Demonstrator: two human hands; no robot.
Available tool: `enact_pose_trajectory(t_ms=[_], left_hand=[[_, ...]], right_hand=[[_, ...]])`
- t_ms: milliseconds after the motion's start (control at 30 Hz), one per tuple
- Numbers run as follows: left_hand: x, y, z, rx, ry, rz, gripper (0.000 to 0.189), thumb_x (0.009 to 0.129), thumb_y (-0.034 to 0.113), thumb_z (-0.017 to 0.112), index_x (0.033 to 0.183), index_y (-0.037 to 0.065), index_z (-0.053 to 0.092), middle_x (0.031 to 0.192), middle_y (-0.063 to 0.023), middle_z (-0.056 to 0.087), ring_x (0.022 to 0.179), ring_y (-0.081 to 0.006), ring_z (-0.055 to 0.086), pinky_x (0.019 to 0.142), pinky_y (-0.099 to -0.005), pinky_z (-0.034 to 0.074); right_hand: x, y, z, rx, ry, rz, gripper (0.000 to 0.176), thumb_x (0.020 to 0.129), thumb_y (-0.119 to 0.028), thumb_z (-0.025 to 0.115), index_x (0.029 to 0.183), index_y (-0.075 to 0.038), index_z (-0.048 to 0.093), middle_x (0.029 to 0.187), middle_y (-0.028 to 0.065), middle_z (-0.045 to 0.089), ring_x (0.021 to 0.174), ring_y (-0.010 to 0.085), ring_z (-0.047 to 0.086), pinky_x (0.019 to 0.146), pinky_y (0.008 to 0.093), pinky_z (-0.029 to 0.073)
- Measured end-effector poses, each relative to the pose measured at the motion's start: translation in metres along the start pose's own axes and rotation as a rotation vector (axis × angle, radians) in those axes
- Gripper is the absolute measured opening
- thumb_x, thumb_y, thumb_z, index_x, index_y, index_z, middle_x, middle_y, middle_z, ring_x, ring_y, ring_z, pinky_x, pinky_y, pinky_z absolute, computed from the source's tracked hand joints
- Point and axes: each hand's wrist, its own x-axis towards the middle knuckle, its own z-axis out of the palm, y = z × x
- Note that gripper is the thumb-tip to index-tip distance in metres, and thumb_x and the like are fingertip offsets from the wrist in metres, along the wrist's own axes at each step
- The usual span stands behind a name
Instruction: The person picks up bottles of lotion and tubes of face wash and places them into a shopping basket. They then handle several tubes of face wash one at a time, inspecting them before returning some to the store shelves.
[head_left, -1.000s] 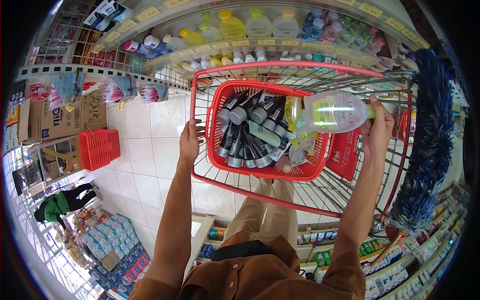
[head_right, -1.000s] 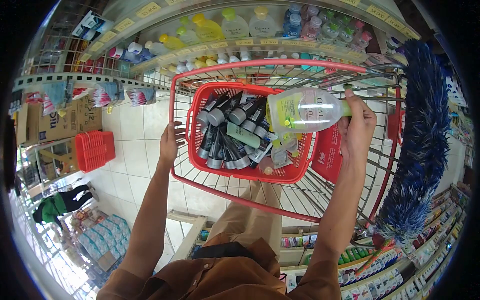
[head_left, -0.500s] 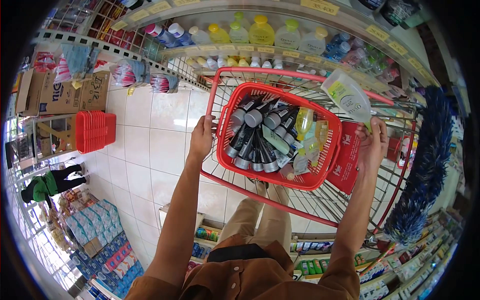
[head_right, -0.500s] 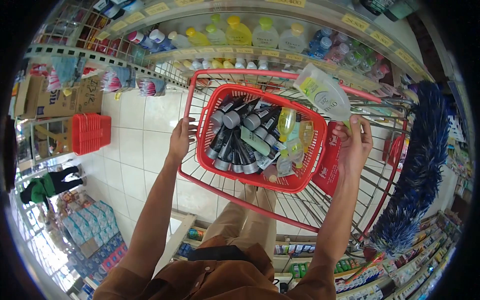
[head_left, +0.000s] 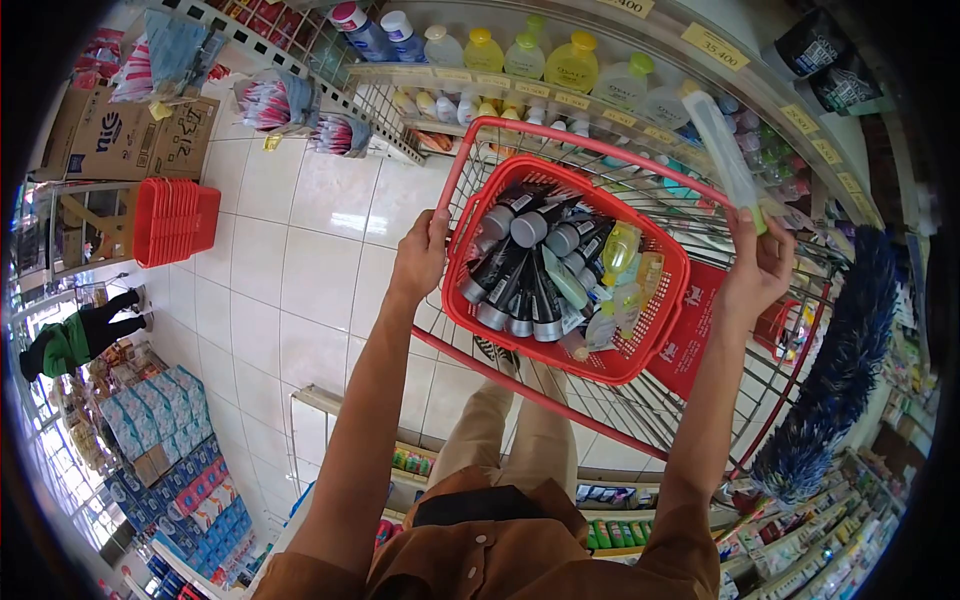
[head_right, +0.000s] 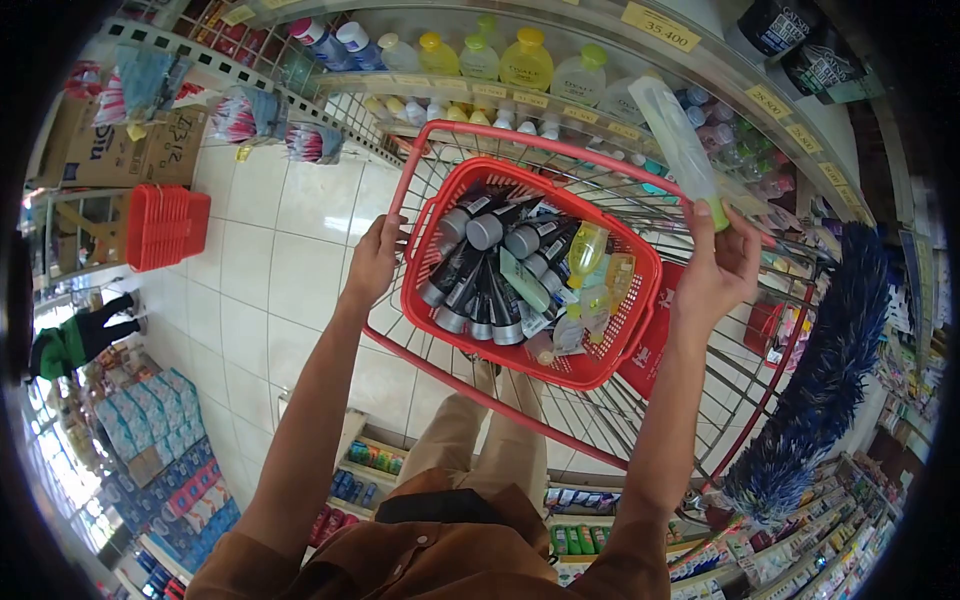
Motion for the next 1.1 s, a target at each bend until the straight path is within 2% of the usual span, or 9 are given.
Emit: enact_pose_trajectory(t_ms=[100, 233, 367, 567, 700, 767, 800, 1000, 1100], left_hand=[[0.001, -0.003, 0.003, -0.038, 0.046, 0.014, 0.06, 0.103, 0.052, 0.039, 0.118, -0.002, 0.06, 0.093, -0.0228, 0.07, 0.089, -0.0359, 0.068, 0.082, -0.0413, 0.051], [0.0, -0.004, 0.004, -0.065, 0.042, 0.001, 0.06, 0.103, 0.052, 0.04, 0.12, -0.002, 0.06, 0.092, -0.0237, 0.069, 0.089, -0.0374, 0.067, 0.083, -0.0413, 0.05], [0.0, -0.003, 0.004, -0.06, 0.044, -0.014, 0.059, 0.103, 0.051, 0.041, 0.12, -0.002, 0.059, 0.092, -0.0244, 0.069, 0.089, -0.039, 0.067, 0.083, -0.0419, 0.05], [-0.003, 0.003, 0.001, -0.047, 0.035, 0.007, 0.057, 0.103, 0.05, 0.041, 0.121, -0.002, 0.058, 0.09, -0.0257, 0.068, 0.09, -0.0419, 0.066, 0.083, -0.0436, 0.049], [-0.002, 0.002, 0.002, -0.045, 0.029, 0.006, 0.056, 0.104, 0.048, 0.04, 0.119, -0.002, 0.058, 0.091, -0.0266, 0.068, 0.091, -0.0436, 0.066, 0.083, -0.0444, 0.049], [-0.001, -0.002, 0.003, -0.023, 0.031, 0.023, 0.055, 0.105, 0.046, 0.039, 0.119, -0.002, 0.06, 0.095, -0.0212, 0.069, 0.092, -0.0319, 0.067, 0.081, -0.0388, 0.05], [-0.001, 0.0, 0.002, -0.011, 0.033, 0.031, 0.054, 0.106, 0.045, 0.038, 0.119, -0.002, 0.06, 0.096, -0.0185, 0.07, 0.092, -0.026, 0.067, 0.08, -0.036, 0.051], [-0.006, 0.012, -0.003, 0.009, 0.001, -0.033, 0.054, 0.106, 0.044, 0.039, 0.12, -0.004, 0.06, 0.096, -0.0201, 0.07, 0.093, -0.0279, 0.067, 0.086, -0.0366, 0.05], [-0.005, 0.006, 0.001, -0.054, 0.059, 0.031, 0.051, 0.103, 0.046, 0.043, 0.119, 0.0, 0.059, 0.09, -0.0301, 0.067, 0.095, -0.0466, 0.066, 0.083, -0.0454, 0.05]], right_hand=[[0.002, 0.011, 0.022, -0.095, 0.004, -0.05, 0.019, 0.088, -0.002, 0.074, 0.1, 0.005, 0.061, 0.104, 0.0152, 0.068, 0.094, 0.0193, 0.067, 0.083, 0.0311, 0.059], [0.006, 0.03, 0.047, -0.151, -0.033, -0.102, 0.02, 0.087, -0.004, 0.076, 0.098, 0.004, 0.061, 0.1, 0.0132, 0.067, 0.09, 0.0137, 0.065, 0.079, 0.0265, 0.055], [0.01, 0.037, 0.075, -0.185, -0.01, -0.226, 0.023, 0.085, -0.006, 0.078, 0.095, 0.006, 0.062, 0.1, 0.0132, 0.066, 0.089, 0.0151, 0.066, 0.072, 0.0281, 0.059], [0.028, 0.042, 0.109, -0.227, -0.004, -0.223, 0.027, 0.084, -0.011, 0.08, 0.096, 0.006, 0.063, 0.088, 0.0108, 0.068, 0.088, 0.0145, 0.066, 0.069, 0.0273, 0.06], [0.041, 0.051, 0.129, -0.315, 0.072, -0.268, 0.033, 0.079, -0.018, 0.084, 0.096, 0.003, 0.065, 0.082, 0.0101, 0.068, 0.081, 0.0176, 0.067, 0.066, 0.0345, 0.057], [0.05, 0.058, 0.133, -0.546, 0.116, -0.35, 0.038, 0.075, -0.023, 0.087, 0.096, 0.001, 0.067, 0.083, 0.01, 0.068, 0.078, 0.0202, 0.065, 0.067, 0.0391, 0.053], [0.055, 0.064, 0.137, -0.56, 0.141, -0.359, 0.039, 0.073, -0.027, 0.087, 0.096, 0.0, 0.068, 0.084, 0.0097, 0.067, 0.079, 0.022, 0.064, 0.071, 0.0408, 0.051], [0.073, 0.082, 0.157, -0.641, 0.198, -0.377, 0.044, 0.073, -0.039, 0.085, 0.096, -0.005, 0.071, 0.091, 0.0072, 0.068, 0.09, 0.0273, 0.058, 0.1, 0.0475, 0.032], [0.075, 0.091, 0.158, -0.64, 0.19, -0.387, 0.043, 0.075, -0.04, 0.084, 0.098, -0.005, 0.071, 0.095, 0.0078, 0.071, 0.096, 0.0272, 0.061, 0.108, 0.0486, 0.022]])
